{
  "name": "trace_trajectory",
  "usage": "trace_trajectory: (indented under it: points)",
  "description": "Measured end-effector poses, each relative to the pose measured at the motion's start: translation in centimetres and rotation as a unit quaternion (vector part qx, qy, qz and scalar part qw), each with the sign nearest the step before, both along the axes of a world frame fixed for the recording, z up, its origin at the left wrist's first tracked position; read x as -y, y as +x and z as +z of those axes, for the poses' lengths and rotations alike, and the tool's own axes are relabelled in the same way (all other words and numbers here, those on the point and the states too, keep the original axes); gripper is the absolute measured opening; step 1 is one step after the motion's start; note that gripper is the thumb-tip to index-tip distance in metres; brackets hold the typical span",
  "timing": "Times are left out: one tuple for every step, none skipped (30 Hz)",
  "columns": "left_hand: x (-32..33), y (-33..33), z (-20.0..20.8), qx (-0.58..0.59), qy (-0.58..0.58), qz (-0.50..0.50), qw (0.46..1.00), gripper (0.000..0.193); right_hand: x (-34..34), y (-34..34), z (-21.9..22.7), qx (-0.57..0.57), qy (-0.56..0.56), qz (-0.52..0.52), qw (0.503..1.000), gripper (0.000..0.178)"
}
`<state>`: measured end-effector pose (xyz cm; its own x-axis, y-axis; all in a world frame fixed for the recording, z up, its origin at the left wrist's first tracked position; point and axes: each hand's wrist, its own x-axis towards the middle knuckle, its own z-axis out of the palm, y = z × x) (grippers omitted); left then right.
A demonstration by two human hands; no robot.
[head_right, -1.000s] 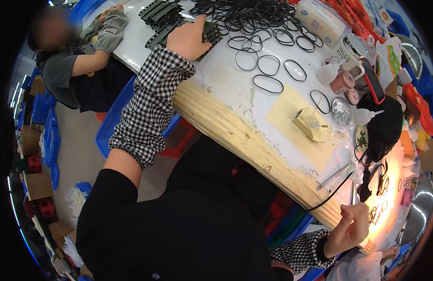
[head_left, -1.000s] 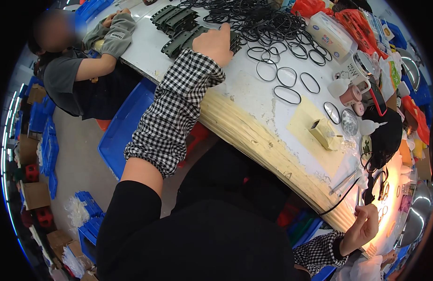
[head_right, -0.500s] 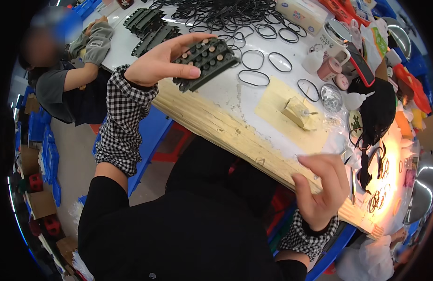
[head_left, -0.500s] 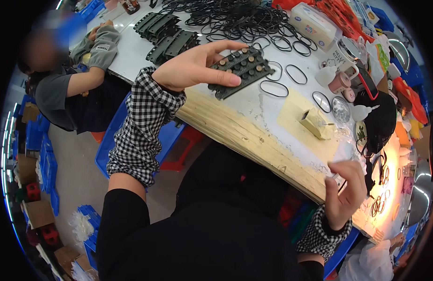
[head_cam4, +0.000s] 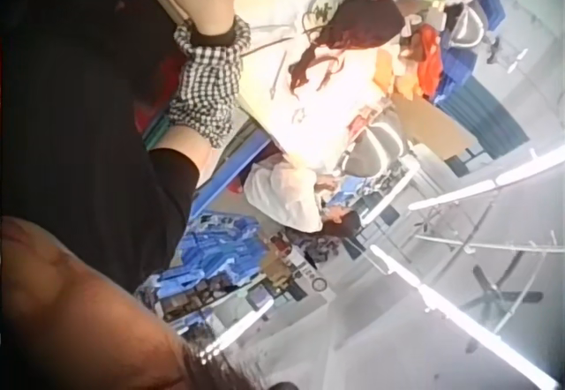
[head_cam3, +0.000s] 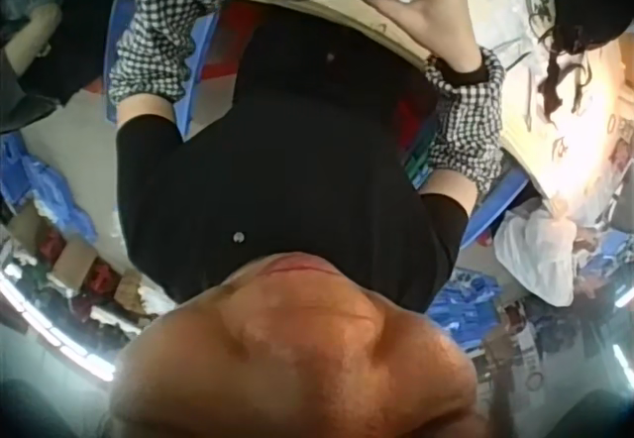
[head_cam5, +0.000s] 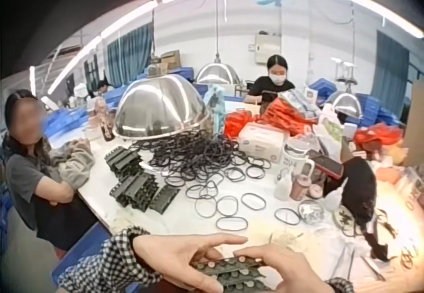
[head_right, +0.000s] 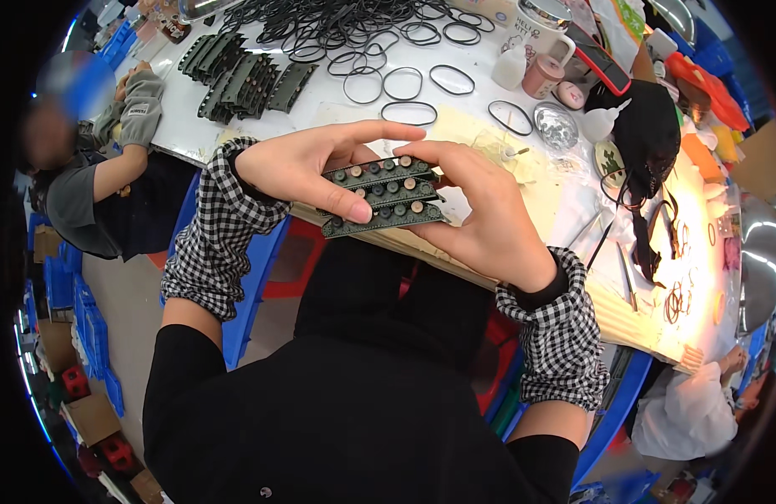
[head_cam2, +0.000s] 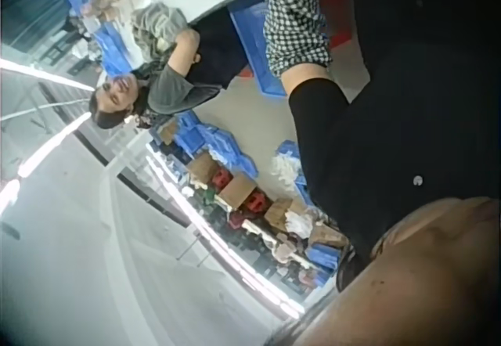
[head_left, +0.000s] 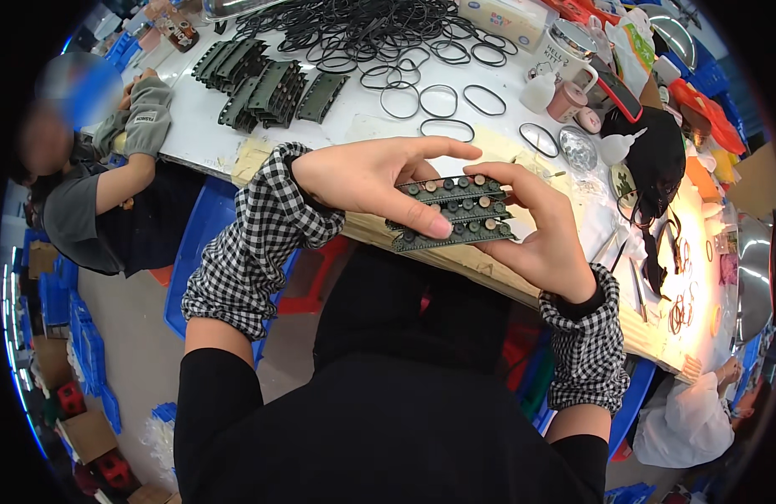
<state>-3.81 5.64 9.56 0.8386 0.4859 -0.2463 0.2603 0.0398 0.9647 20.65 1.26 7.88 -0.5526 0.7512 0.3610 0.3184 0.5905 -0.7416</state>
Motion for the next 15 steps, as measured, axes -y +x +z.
trace_trajectory:
  points:
    - [0.0, 0.0, -0.1, 0.002, 0.006, -0.005, 1.0, 0.09, 0.1, 0.1, -0.1, -0.008, -0.002, 0.004, 1.0, 0.059]
    - [0.0, -0.3, -0.9, 0.087, -0.048, -0.006, 0.995, 0.1, 0.2, 0.2, -0.2, -0.03, -0.015, -0.008, 0.999, 0.058]
    - [0.4, -0.5, -1.2, 0.129, -0.081, 0.018, 0.988, 0.104, 0.4, 0.2, -0.4, -0.052, -0.028, -0.019, 0.998, 0.058]
    - [1.0, -0.7, -1.5, 0.171, -0.114, 0.039, 0.978, 0.108, 0.5, 0.3, -0.7, -0.074, -0.041, -0.033, 0.996, 0.057]
    - [1.7, -0.8, -1.6, 0.213, -0.147, 0.06, 0.964, 0.112, 0.6, 0.4, -0.8, -0.091, -0.046, -0.041, 0.994, 0.057]
    - [2.2, -0.9, -1.5, 0.176, -0.098, 0.08, 0.976, 0.12, 0.6, 0.5, -0.9, -0.108, -0.051, -0.048, 0.992, 0.057]
    - [2.6, -0.5, -2.0, 0.184, -0.03, 0.08, 0.979, 0.111, 0.8, 0.7, -1.0, -0.124, -0.055, -0.06, 0.989, 0.057]
    - [3.6, 0.1, -2.7, 0.19, 0.009, 0.127, 0.973, 0.101, 0.8, 0.7, -1.3, -0.126, -0.05, -0.062, 0.989, 0.058]
    - [4.5, 0.9, -3.5, 0.196, 0.048, 0.173, 0.964, 0.091, 0.9, 0.6, -1.4, -0.12, -0.039, -0.064, 0.99, 0.058]
    - [4.8, 1.5, -4.4, 0.208, 0.088, 0.204, 0.953, 0.083, 0.9, 0.5, -1.6, -0.113, -0.03, -0.067, 0.991, 0.058]
    - [5.2, 2.1, -5.1, 0.22, 0.128, 0.235, 0.938, 0.074, 1.0, 0.4, -1.7, -0.106, -0.02, -0.068, 0.992, 0.058]
    - [5.5, 2.5, -5.5, 0.231, 0.169, 0.266, 0.921, 0.066, 1.0, 0.3, -1.8, -0.098, -0.017, -0.07, 0.993, 0.059]
    - [5.8, 2.8, -5.5, 0.241, 0.161, 0.281, 0.915, 0.062, 1.1, 0.2, -1.9, -0.092, -0.013, -0.071, 0.993, 0.059]
    - [6.0, 2.9, -5.5, 0.251, 0.153, 0.296, 0.909, 0.059, 1.2, 0.2, -1.9, -0.085, -0.009, -0.073, 0.994, 0.059]
    - [6.2, 3.0, -5.5, 0.261, 0.144, 0.31, 0.903, 0.056, 1.2, 0.2, -1.9, -0.082, -0.013, -0.068, 0.994, 0.061]
